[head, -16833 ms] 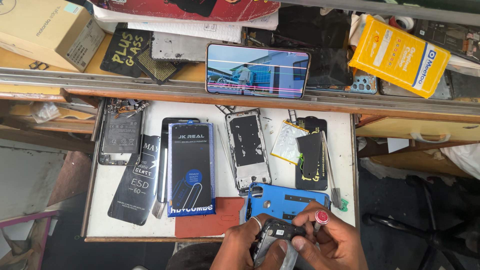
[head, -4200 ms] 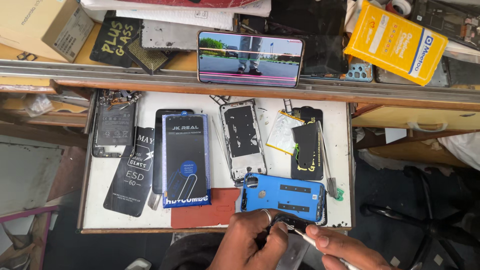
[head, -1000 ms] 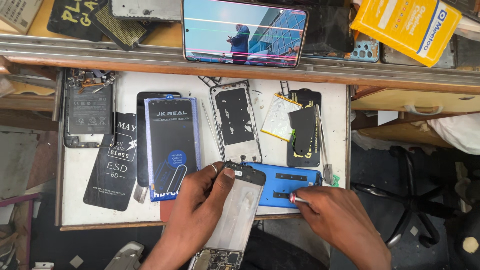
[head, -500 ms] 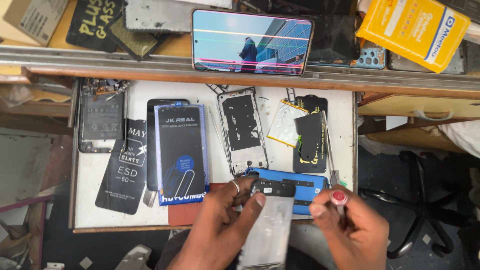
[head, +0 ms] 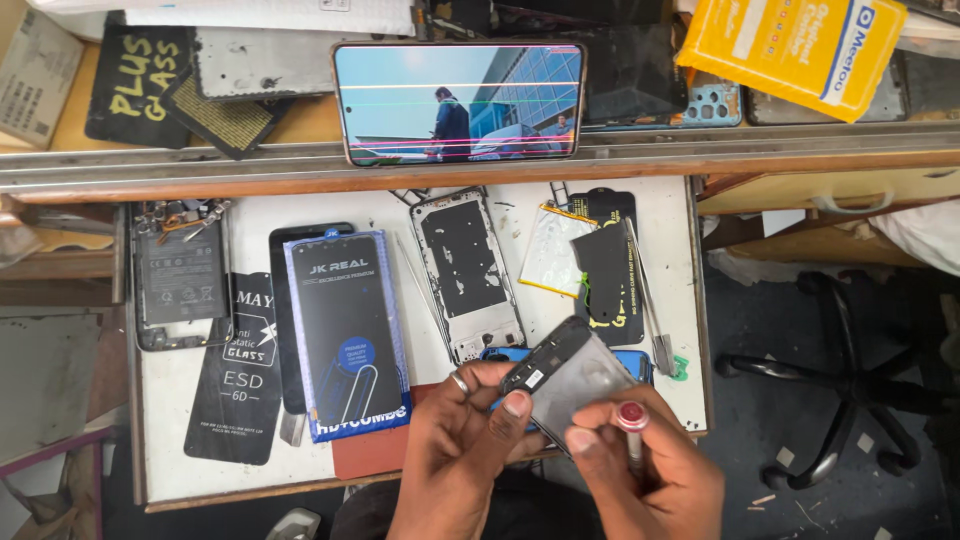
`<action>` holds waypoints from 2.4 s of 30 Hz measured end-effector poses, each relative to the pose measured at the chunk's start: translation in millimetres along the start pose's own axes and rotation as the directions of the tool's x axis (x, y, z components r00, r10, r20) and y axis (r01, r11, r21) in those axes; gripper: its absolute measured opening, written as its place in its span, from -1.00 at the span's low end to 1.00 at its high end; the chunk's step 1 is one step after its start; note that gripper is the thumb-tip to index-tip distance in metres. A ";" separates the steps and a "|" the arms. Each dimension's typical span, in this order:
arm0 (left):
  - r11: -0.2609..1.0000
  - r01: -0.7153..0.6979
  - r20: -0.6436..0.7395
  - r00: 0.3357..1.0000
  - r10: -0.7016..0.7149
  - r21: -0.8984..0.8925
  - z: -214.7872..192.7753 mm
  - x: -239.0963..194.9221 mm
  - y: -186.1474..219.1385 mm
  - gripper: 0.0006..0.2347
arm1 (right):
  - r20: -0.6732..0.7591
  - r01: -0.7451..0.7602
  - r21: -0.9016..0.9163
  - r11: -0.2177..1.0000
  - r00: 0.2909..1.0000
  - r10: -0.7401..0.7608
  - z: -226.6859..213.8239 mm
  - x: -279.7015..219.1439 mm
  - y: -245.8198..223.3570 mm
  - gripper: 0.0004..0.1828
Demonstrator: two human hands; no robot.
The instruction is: The person uses a screwdriver to remove screws from a disassembled smartphone, then uses tweezers to adjust internal components. The person continues to manipulate the phone's internal parts while a video plays on a nearby phone.
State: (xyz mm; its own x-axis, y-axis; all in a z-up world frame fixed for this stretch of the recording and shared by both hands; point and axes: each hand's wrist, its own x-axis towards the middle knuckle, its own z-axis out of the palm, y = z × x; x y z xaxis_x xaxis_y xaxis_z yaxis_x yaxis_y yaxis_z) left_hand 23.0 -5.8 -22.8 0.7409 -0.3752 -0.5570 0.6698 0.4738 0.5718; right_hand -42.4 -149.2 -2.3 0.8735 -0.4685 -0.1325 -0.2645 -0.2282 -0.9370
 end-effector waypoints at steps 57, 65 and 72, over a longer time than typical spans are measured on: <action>0.945 -0.267 0.120 0.961 0.248 0.187 26.1 -23.6 -10.4 -0.93 | 0.224 -0.163 0.246 0.955 0.969 0.108 -27.2 26.1 0.1 -0.94; 0.937 -0.284 0.141 0.956 0.259 0.203 26.1 -23.7 -7.9 -0.93 | 0.260 -0.214 0.249 0.945 0.954 0.148 -29.0 29.9 -1.9 -0.94; 0.921 -0.320 0.139 0.945 0.295 0.222 26.8 -23.7 -11.4 -0.93 | 0.262 -0.210 0.207 0.955 0.953 0.153 -30.2 30.9 -1.9 -0.93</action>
State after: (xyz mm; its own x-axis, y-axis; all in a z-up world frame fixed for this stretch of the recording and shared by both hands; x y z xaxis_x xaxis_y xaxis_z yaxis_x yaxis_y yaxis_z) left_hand -0.9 -23.6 0.0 0.9047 -0.3258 -0.2743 0.3909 0.3791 0.8387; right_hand -27.2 -189.1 5.1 0.8989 -0.2578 -0.3543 -0.3519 0.0571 -0.9343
